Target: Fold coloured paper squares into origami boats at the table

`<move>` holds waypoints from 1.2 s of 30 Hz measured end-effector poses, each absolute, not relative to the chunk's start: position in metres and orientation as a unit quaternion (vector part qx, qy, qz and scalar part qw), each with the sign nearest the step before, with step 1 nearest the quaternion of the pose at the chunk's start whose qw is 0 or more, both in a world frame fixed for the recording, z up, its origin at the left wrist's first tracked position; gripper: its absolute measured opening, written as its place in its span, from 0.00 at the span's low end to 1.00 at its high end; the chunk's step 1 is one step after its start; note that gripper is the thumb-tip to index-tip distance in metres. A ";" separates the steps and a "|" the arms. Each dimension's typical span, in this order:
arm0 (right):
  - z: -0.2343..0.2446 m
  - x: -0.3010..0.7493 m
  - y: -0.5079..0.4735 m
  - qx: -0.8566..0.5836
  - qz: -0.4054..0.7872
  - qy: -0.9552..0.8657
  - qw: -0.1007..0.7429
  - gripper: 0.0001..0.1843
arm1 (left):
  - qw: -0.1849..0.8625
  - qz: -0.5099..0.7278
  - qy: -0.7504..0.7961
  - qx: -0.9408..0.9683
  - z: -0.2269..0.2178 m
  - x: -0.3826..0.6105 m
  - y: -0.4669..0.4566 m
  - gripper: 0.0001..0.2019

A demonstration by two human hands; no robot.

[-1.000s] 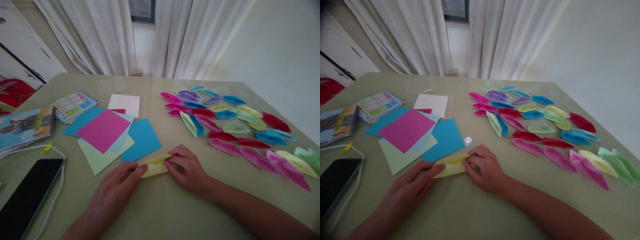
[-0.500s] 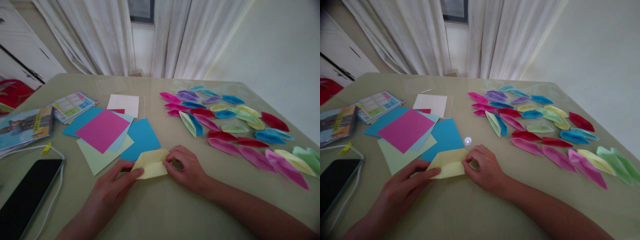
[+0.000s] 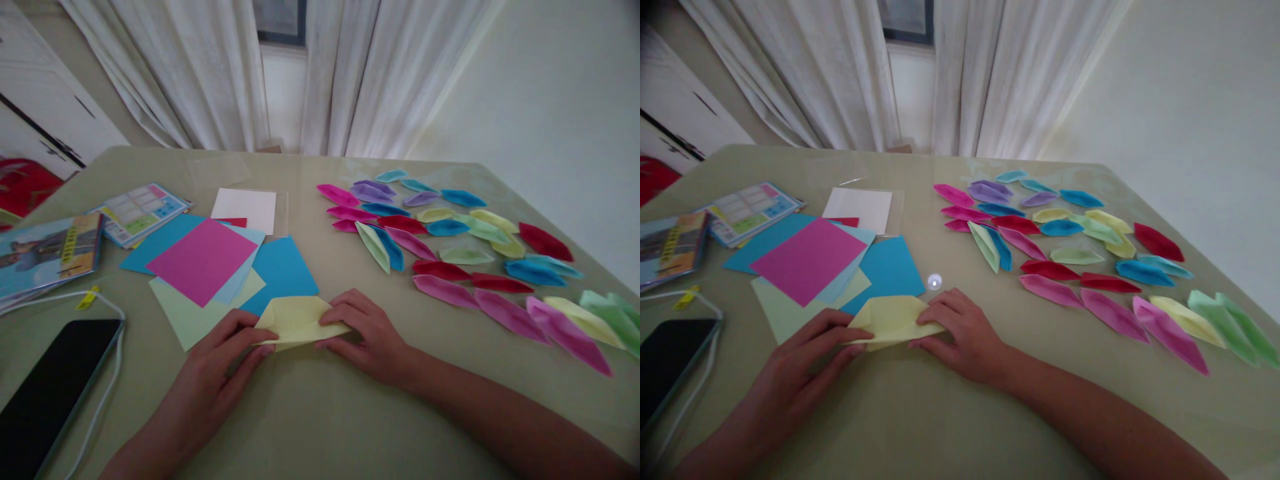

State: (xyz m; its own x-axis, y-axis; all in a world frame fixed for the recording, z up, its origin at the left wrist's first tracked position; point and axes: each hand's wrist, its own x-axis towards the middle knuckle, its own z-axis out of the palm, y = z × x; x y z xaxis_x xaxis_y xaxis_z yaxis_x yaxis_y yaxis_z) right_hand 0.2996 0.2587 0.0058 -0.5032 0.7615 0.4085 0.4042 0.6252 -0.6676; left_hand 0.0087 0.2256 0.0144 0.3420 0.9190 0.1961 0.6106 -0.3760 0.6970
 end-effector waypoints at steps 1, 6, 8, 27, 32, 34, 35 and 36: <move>0.006 0.300 0.259 -0.350 0.261 -0.824 0.361 0.11 | 0.270 0.289 0.490 0.777 0.015 0.007 0.226 0.09; 0.007 0.300 0.260 -0.349 0.284 -0.812 0.372 0.08 | 0.272 0.288 0.481 0.782 0.015 0.002 0.229 0.09; 0.007 0.301 0.260 -0.352 0.288 -0.817 0.355 0.07 | 0.273 0.289 0.477 0.784 0.015 0.001 0.230 0.09; 0.011 0.301 0.259 -0.354 0.298 -0.808 0.366 0.17 | 0.306 0.284 0.471 0.777 0.022 0.006 0.226 0.11; 0.011 0.300 0.261 -0.344 0.348 -0.783 0.384 0.12 | 0.305 0.317 0.483 0.757 0.021 0.004 0.226 0.12; 0.010 0.301 0.261 -0.344 0.358 -0.778 0.384 0.13 | 0.291 0.336 0.490 0.750 0.019 0.002 0.226 0.11; 0.010 0.302 0.261 -0.344 0.360 -0.777 0.386 0.13 | 0.286 0.345 0.494 0.745 0.017 0.001 0.225 0.11; 0.010 0.302 0.260 -0.344 0.361 -0.774 0.390 0.14 | 0.282 0.354 0.497 0.740 0.016 0.001 0.225 0.11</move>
State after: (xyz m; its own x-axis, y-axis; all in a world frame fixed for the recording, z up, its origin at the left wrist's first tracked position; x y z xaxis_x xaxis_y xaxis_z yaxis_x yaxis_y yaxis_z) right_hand 0.3019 0.2602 0.0101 -0.4593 0.8143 0.3548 0.2514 0.5023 -0.8273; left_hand 0.0007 0.2249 0.0161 0.2549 0.9359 0.2432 0.5359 -0.3461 0.7701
